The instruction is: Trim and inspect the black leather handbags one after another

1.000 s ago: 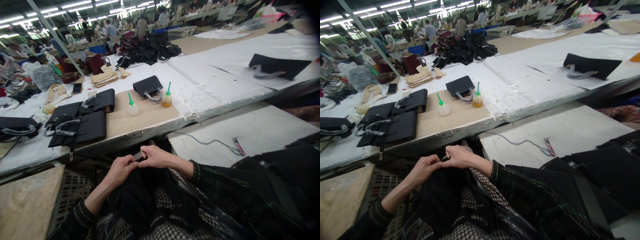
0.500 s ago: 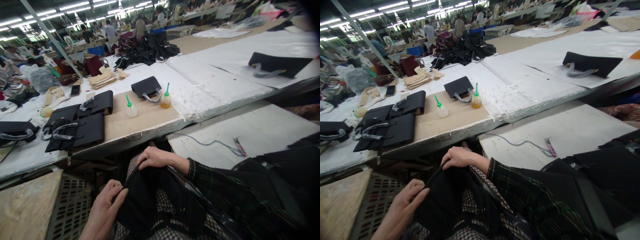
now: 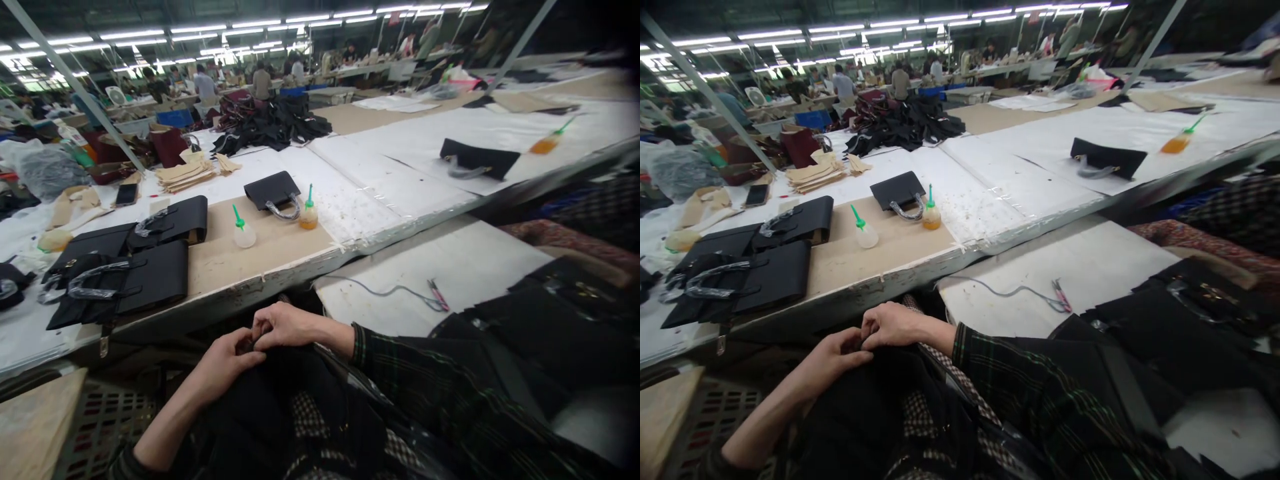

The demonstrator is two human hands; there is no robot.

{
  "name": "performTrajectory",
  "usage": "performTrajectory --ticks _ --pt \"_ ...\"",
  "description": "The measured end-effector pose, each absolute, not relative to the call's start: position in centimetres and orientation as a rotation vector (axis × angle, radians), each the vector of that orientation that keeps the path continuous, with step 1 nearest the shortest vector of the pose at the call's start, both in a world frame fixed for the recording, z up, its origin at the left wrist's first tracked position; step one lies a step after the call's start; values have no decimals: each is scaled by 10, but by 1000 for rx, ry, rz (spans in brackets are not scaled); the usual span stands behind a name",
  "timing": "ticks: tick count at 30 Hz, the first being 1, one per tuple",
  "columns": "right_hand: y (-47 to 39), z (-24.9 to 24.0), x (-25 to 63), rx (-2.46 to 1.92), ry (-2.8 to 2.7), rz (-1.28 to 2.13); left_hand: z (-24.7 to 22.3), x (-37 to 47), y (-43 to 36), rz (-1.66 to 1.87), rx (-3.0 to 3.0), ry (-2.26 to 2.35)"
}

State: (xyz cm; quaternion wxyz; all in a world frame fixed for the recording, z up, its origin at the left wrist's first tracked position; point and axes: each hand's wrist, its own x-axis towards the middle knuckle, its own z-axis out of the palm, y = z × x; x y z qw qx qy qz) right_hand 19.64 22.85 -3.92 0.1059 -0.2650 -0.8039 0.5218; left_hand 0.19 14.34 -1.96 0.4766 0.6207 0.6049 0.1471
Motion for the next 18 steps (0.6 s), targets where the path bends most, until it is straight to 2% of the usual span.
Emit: performTrajectory --ticks 4,8,13,18 --pt "206 -7 267 -977 -2104 1558 -34 6 153 330 1577 1440" --pt "136 27 326 -1204 -1977 1621 -43 1 151 284 1576 1426" --pt "70 12 331 -1537 -1867 1362 -40 11 159 285 1563 1225" --pt "89 1 329 -1463 -1837 1400 -10 0 165 165 1653 1214"
